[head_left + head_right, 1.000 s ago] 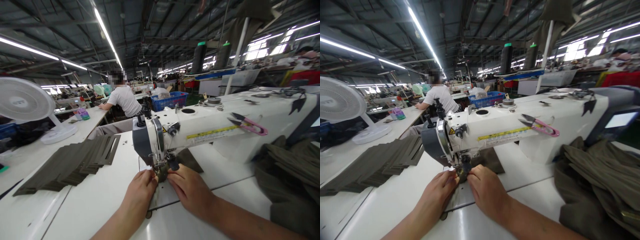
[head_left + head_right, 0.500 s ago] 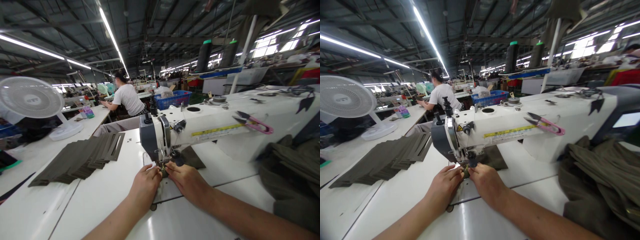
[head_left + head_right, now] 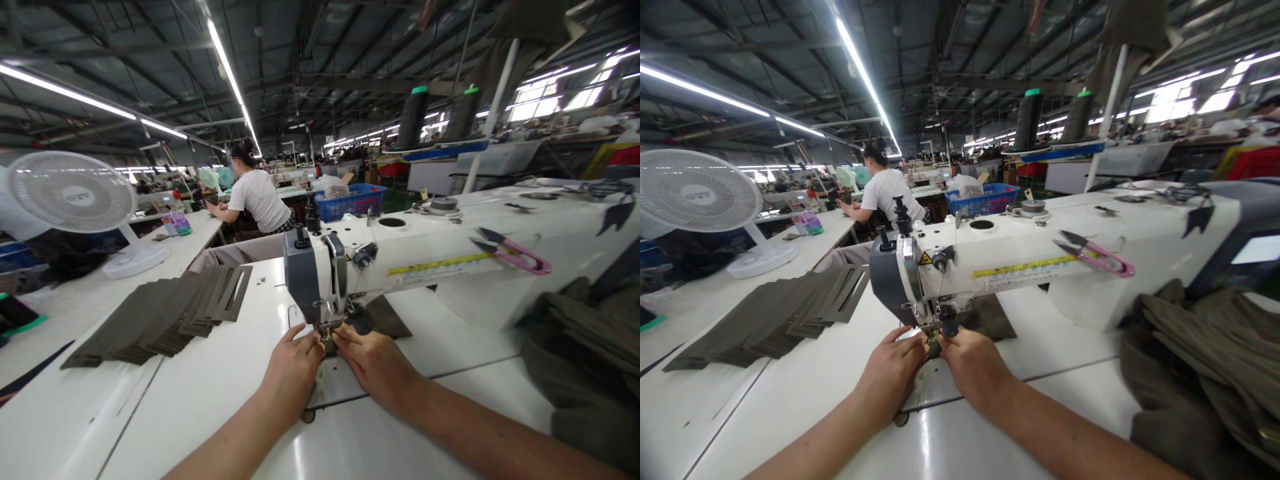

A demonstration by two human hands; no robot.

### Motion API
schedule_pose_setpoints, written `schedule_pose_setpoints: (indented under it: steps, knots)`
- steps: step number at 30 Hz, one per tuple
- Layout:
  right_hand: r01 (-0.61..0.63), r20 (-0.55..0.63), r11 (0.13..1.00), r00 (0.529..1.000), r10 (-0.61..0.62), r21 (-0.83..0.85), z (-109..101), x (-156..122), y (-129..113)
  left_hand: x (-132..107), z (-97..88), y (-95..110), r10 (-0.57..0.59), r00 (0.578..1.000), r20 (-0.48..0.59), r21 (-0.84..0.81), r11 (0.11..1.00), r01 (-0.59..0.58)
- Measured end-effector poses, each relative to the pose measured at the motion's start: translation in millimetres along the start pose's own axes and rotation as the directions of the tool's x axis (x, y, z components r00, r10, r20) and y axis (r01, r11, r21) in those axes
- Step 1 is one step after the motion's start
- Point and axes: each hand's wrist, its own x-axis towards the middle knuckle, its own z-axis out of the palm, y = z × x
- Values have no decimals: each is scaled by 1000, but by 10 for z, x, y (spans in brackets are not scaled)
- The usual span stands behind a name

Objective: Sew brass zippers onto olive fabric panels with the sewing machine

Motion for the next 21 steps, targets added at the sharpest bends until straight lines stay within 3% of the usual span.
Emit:
schedule_pose_setpoints:
  steps: [7,10,13,16,18,21]
  knots:
    - [-36,-10,999,999,37,10,36,9,-29,10,-30,36,-48,999,25,31,998,47]
    - [-36,96,999,995,34,20,-51,54,21,23,-31,19,-83,994,65,17,997,82]
    - [-93,169,983,978,119,-157,-221,46,129,31,-97,32,-106,990,95,19,994,104]
    - [-169,137,886,959,250,-432,-368,-133,136,-6,-263,176,-98,989,109,8,995,98]
    - [-120,141,871,967,211,-476,-404,-337,10,-51,-386,342,-48,990,129,-55,997,56]
    - [-5,79,946,996,33,-326,-389,-629,-302,-98,-473,568,131,976,174,-182,978,-99]
